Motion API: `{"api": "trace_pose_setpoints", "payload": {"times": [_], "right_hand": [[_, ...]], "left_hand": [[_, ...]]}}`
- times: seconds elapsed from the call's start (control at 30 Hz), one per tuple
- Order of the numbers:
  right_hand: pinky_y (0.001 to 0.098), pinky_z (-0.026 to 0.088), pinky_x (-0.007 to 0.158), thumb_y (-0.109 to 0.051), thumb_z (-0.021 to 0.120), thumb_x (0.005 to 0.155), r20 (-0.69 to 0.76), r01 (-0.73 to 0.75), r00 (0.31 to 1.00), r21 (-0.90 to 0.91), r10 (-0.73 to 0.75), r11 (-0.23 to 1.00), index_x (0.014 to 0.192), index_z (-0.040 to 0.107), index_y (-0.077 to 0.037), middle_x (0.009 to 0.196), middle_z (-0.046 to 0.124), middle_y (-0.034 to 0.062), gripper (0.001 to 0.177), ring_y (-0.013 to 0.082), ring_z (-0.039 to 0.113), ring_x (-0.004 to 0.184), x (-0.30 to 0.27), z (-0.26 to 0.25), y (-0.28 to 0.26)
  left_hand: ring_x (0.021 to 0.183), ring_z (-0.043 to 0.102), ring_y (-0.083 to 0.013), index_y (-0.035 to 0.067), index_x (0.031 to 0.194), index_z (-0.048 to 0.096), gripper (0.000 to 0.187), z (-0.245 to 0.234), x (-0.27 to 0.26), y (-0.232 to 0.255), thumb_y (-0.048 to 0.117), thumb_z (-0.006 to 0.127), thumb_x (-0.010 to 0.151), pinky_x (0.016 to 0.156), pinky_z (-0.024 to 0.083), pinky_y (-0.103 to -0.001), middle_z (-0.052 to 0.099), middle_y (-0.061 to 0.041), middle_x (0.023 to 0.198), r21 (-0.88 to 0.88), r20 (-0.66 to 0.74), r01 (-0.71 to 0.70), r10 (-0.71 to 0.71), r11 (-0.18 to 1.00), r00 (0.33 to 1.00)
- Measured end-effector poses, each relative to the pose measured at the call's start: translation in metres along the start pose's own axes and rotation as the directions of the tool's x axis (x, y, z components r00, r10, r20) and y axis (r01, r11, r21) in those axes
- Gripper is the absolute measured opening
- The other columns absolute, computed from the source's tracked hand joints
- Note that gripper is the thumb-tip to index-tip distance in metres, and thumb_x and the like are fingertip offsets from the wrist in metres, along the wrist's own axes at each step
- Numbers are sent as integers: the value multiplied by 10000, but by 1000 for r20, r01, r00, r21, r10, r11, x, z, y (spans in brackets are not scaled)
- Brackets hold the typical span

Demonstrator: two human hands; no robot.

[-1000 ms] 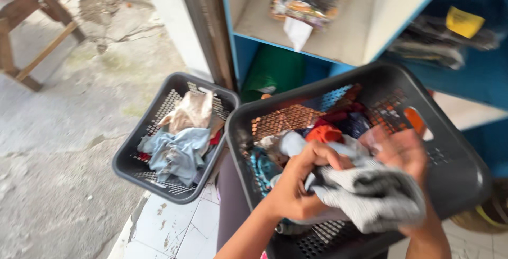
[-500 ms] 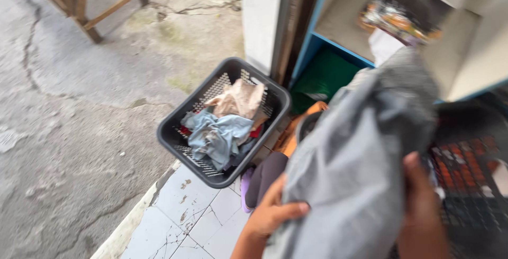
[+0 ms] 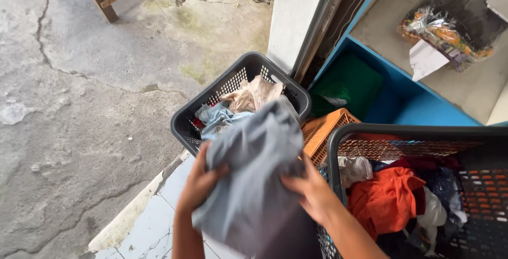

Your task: The person handles various pieces of clothing from one laundry basket, shaking them out and placing some into another basket while others remain in the original basket.

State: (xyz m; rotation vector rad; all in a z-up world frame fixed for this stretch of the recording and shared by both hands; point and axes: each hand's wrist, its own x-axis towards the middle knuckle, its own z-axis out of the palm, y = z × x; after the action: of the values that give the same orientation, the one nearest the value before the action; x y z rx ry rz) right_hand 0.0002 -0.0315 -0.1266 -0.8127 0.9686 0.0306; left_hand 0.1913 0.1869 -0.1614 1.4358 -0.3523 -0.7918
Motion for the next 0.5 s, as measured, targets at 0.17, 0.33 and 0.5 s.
{"api": "trace_pose_setpoints", "payload": {"times": [0.17,0.33,0.5], "right_hand": [[527,271,1139,-175,767,831,-123,374,877,-430,-464,821,1609,210,-280,1669,175,169,963,344,268,1507,81,26,-30],[481,259,1204,-140,793,835,182,575,679,-734,-711,362,1476,464,-166,1662,169,184,721,377,202,1541,77,17,-26],[456,359,1164,-107,735,861,263,651,527,-736,-808,185,1407,534,-124,1635,312,184,582,391,371,1481,-21,3,-25]], "left_hand": [[1452,228,-452,154,1517,330,843,-20,88,-4,428,801,875,1093,209,-701,281,-218,1589,852,-343,267,96,450,934],[1526,195,-408,150,1522,362,843,11,72,-37,390,775,827,1108,190,-754,302,-144,1628,843,-360,147,341,517,868],[1550,208,-419,108,1505,399,673,113,17,-41,286,693,925,1156,179,-691,346,-157,1630,734,-197,-187,468,653,861]]}}
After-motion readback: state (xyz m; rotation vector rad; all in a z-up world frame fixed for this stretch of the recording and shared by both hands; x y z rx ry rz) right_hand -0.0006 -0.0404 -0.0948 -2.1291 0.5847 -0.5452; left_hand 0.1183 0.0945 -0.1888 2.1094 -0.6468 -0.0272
